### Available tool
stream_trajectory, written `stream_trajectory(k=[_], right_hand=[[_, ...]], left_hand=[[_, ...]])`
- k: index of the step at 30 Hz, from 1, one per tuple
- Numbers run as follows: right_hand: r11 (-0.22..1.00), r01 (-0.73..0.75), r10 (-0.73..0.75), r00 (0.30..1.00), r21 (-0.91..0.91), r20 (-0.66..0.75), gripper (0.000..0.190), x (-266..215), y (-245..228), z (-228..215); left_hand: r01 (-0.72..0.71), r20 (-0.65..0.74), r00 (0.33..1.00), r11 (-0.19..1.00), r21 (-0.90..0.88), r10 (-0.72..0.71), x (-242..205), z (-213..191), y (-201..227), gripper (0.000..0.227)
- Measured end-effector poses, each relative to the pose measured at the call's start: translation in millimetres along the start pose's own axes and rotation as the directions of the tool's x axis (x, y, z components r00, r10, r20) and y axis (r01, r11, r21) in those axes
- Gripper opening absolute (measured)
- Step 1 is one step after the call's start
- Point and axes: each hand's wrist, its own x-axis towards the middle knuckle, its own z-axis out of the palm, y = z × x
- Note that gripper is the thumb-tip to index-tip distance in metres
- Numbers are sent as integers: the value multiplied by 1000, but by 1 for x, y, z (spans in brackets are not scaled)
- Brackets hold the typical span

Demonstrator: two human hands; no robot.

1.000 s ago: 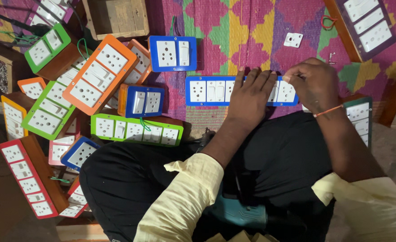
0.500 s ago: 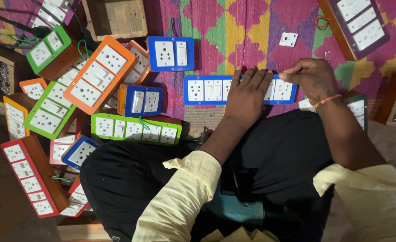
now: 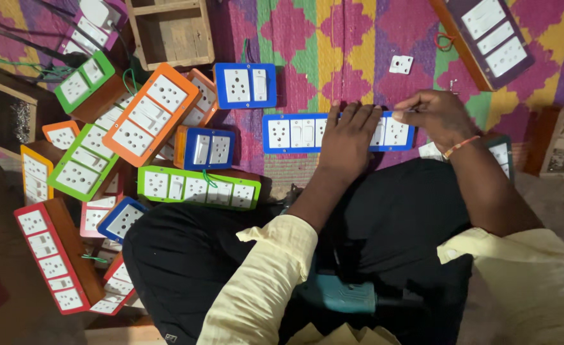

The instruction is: The person uses a corded drill to fasten screws into a blue multi-outlet electrical board. They pick up screws, position the board, and drill multiple times. The person then hands the completed board to another person.

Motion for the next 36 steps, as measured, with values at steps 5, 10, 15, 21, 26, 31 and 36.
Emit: stream_trajectory(k=[5,10,15,21,26,31,36], right_hand=[[966,236,-255,931,-102,-261,29,-51,-34,8],[876,66,-52,998,-477,43,33,-156,-77,58],[311,434,16,887,-846,461,85,-233,-89,130],[387,423,134,853,-819,504,72,-268,-94,142],[455,690,-203,696,-563,689,95,-284,-86,143],[203,314,57,942,-927,331,66,-284,-76,214],[210,273,238,917,-939,320,67,-276,-76,212]], left_hand=[[3,9,1000,1000,-2,-3,-4,2,0,80],[-37,-77,996,994,106,45,-2,4,-3,72],[-47,-3,999,998,31,47,-3,-4,-2,87],[-48,121,992,998,36,44,6,-29,8,97],[-96,209,973,995,3,93,2,-42,-1,84],[-59,392,919,998,34,41,19,-62,10,84],[-39,494,869,993,114,-23,22,-68,17,84]])
